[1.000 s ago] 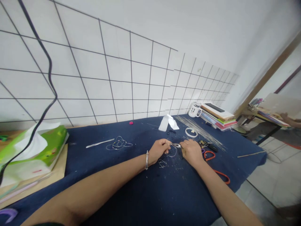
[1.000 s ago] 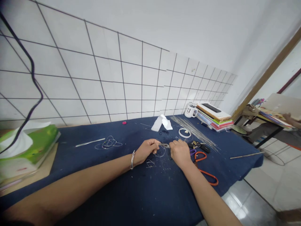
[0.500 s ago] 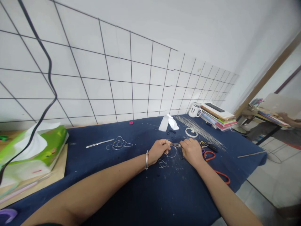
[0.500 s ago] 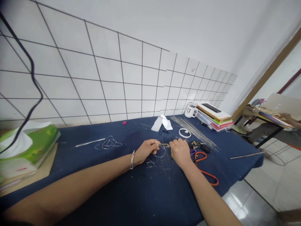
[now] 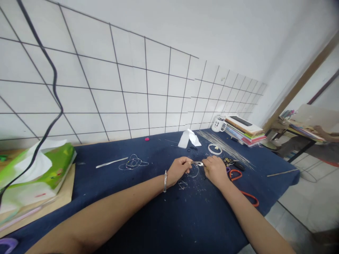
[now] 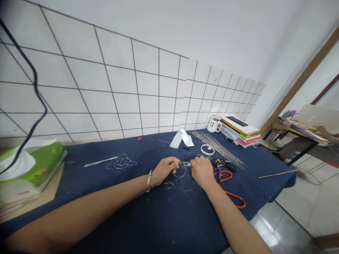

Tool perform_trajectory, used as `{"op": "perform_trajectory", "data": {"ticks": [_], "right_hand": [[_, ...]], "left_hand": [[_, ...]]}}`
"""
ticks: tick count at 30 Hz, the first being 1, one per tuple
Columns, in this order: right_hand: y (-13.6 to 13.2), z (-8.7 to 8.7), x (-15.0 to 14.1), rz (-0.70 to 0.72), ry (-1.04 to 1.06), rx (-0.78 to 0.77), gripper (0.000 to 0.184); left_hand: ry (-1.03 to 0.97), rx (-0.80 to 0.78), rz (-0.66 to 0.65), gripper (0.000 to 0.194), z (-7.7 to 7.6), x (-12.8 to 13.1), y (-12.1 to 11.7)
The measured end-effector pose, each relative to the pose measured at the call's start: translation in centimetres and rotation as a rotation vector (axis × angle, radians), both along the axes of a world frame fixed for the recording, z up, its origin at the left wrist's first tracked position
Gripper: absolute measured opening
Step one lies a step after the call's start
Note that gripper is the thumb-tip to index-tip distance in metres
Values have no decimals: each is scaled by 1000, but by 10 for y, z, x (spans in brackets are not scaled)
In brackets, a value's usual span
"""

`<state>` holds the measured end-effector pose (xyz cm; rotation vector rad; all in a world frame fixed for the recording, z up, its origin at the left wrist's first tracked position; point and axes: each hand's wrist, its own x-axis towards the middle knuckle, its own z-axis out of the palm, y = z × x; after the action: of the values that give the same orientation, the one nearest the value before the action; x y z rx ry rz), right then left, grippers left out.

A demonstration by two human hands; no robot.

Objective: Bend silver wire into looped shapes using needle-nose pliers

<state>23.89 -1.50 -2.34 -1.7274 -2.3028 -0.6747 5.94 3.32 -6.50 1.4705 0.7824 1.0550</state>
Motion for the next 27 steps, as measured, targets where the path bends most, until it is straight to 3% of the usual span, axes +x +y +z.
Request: {"op": "perform_trajectory", "data": {"ticks": [18, 27], "right_hand": [[-2, 2, -3, -21, -4, -19, 16], [3, 1, 3, -14, 50, -27, 16]], "left_hand": [[30, 29, 42, 14, -1, 1, -1], [-46, -77, 4, 16, -3, 0, 3]]}}
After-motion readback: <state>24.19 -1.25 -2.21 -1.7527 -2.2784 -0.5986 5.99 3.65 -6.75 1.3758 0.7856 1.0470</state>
